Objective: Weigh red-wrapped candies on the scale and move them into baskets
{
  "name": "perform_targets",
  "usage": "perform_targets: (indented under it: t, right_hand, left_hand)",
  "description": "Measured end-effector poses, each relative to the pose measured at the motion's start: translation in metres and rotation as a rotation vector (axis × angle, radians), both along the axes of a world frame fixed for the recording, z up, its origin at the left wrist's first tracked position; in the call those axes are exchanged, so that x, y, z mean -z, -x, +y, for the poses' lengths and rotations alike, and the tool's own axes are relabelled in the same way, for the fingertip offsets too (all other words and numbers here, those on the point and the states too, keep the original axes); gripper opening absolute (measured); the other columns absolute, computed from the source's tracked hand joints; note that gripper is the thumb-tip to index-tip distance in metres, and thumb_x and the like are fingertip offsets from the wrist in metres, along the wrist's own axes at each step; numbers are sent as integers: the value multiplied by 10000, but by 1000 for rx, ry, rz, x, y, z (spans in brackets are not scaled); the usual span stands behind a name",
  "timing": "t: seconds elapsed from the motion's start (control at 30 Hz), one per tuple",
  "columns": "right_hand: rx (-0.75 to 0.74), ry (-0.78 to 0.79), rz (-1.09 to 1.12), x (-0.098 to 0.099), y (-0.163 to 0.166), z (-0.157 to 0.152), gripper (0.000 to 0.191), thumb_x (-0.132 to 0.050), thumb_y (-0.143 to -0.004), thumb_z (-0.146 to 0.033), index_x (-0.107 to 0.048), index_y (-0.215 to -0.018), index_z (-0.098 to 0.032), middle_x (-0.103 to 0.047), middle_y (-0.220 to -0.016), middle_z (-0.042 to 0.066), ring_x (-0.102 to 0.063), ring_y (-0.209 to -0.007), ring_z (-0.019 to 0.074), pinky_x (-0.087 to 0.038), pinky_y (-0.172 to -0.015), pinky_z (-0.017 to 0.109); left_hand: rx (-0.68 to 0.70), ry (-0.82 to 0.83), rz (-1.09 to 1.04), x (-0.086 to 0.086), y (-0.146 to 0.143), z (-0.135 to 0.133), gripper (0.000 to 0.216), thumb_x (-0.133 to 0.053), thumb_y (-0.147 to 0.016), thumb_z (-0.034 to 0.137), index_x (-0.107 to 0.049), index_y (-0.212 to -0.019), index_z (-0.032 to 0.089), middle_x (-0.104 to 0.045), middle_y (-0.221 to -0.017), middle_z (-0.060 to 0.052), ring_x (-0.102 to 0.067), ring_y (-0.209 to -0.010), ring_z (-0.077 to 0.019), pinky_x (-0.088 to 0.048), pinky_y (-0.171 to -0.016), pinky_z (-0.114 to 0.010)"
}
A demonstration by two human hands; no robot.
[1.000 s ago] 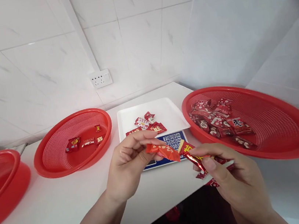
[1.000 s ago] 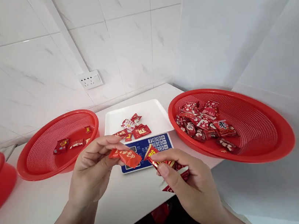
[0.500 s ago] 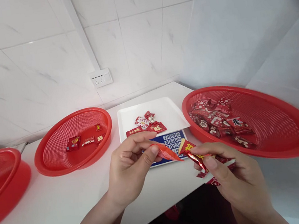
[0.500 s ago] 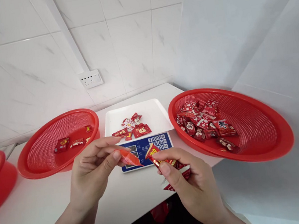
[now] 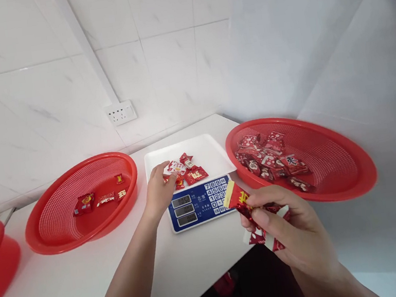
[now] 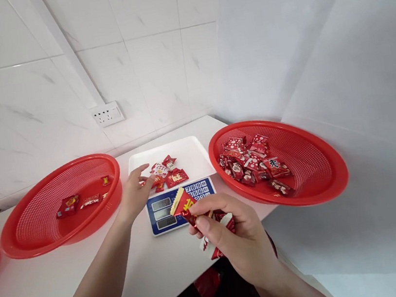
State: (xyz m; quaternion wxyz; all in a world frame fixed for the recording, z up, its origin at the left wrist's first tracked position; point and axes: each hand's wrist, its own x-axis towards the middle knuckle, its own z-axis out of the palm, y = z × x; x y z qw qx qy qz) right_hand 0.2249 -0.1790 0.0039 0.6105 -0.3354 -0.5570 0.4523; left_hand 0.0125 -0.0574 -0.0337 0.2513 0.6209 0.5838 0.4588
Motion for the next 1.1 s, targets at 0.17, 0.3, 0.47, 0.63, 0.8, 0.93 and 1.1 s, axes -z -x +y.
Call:
perform_targets:
  t: [0.17, 0.3, 0.47, 0.63, 0.8, 0.93, 1.1]
  right_hand:
    - [76, 85, -110, -6, 6, -1, 253, -608, -814, -308, -502, -1041, -277, -663, -826, 0, -667, -603, 121, -554, -482, 199]
    - [78, -20, -268, -5, 11, 3, 284, -594, -814, -228, -467, -1064, -274, -671, -793, -10, -641, -569, 110, -517, -424, 175]
    - [160, -142, -410, -1, 9, 6, 269, -614, -787, -204, -543, -1043, -246, -680, -912, 47, -662, -713, 156, -535, -488, 213]
    - [71, -121, -389, -11, 2, 3, 238, -651, -762, -245, -600, -994, -266, -688, -769, -1, -617, -517, 116, -506, -425, 203]
    - [39, -237, -401, -18, 0, 0, 286, -656, -763, -234, -624, -1033, -321, -682, -739, -28, -625, -563, 113, -527, -508, 206]
    - [188, -199, -418, -17, 5, -3, 170, -621, -775, -206, -653, -903, -313, -673, -728, -22, -612, -533, 114, -499, -454, 208]
    - [268, -175, -391, -17, 10, -6, 145, -624, -762, -197, -645, -860, -301, -668, -749, -21, -597, -523, 106, -492, -456, 214]
  left_hand:
    - [54, -214, 142, -22, -18, -35, 267, -501, -865, 372, -630, -1027, 203, -608, -1081, -100, -557, -996, -240, -458, -830, -384]
    - [526, -140, -182, -47, -32, -74, 277, -534, -860, 408, -645, -1007, 202, -647, -855, -56, -585, -745, -160, -490, -680, -289]
    - [632, -159, -397, -59, -29, -94, 150, -643, -803, 191, -693, -923, 266, -604, -836, -31, -572, -721, -126, -497, -593, -224]
    - [749, -234, -409, -56, -19, -91, 198, -554, -860, 171, -700, -895, 300, -600, -978, -38, -578, -767, -130, -500, -637, -252]
    - [721, -313, -392, -53, -16, -90, 185, -536, -872, 204, -689, -839, 302, -594, -975, -32, -570, -802, -152, -487, -690, -298]
    - [739, -279, -403, -54, -17, -92, 209, -498, -892, 217, -686, -848, 295, -587, -973, -40, -575, -794, -152, -493, -657, -288]
    - [692, -140, -469, -58, -17, -97, 259, -432, -922, 238, -687, -909, 287, -606, -946, -44, -568, -785, -152, -487, -669, -285]
